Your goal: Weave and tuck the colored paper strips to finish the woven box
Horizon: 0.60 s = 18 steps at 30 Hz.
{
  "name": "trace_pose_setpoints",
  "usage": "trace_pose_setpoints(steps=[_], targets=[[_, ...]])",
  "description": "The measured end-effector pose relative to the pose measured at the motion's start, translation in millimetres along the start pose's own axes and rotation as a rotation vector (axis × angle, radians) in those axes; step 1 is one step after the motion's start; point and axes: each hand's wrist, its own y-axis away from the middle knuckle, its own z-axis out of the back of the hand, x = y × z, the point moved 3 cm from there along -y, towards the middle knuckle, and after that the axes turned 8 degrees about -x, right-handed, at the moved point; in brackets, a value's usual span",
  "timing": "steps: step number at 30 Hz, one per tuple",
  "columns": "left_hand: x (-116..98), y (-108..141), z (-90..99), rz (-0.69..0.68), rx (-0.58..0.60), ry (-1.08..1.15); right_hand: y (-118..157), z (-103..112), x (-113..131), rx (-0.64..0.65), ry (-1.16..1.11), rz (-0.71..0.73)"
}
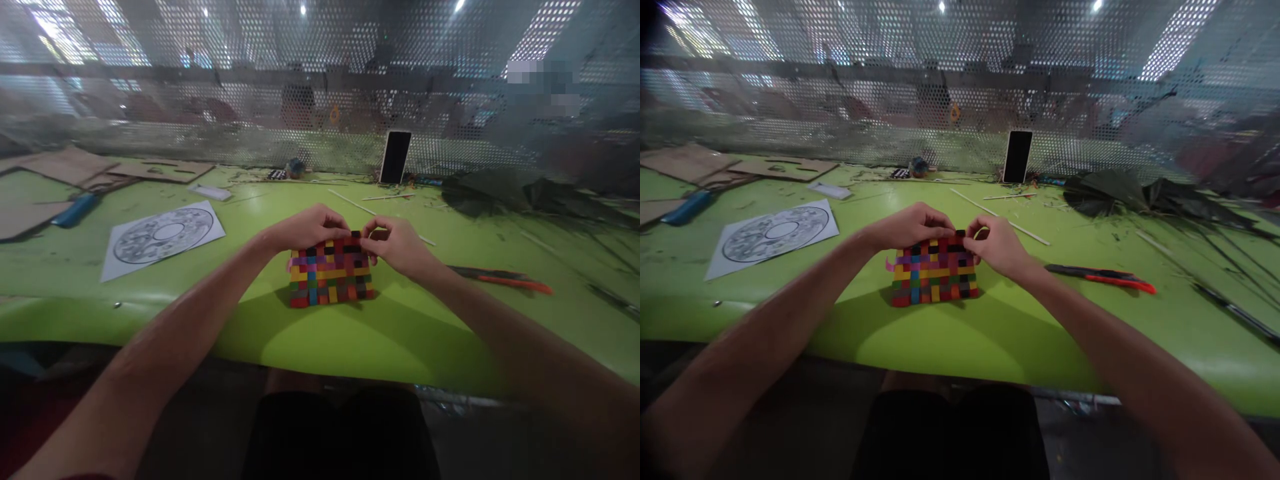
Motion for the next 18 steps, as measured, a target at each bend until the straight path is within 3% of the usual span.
trace_pose_setpoints(steps=[5, 11, 14, 18], targets=[[3, -1, -3.9, -0.002, -0.023, 0.039, -2, 0, -2, 0.048, -0.033, 0.053], [-3, 2, -3.8, -0.008, -0.035, 0.135, -3, -4, -4, -0.009, -0.093, 0.253], [-4, 3, -1.9, 0.011, -0.022, 0.149, -7, 0, -6, -0.007, -0.154, 0.23], [3, 1, 1.9, 0.031, -0.068, 0.126, -15, 14, -7, 0.158, -0.12, 0.089]])
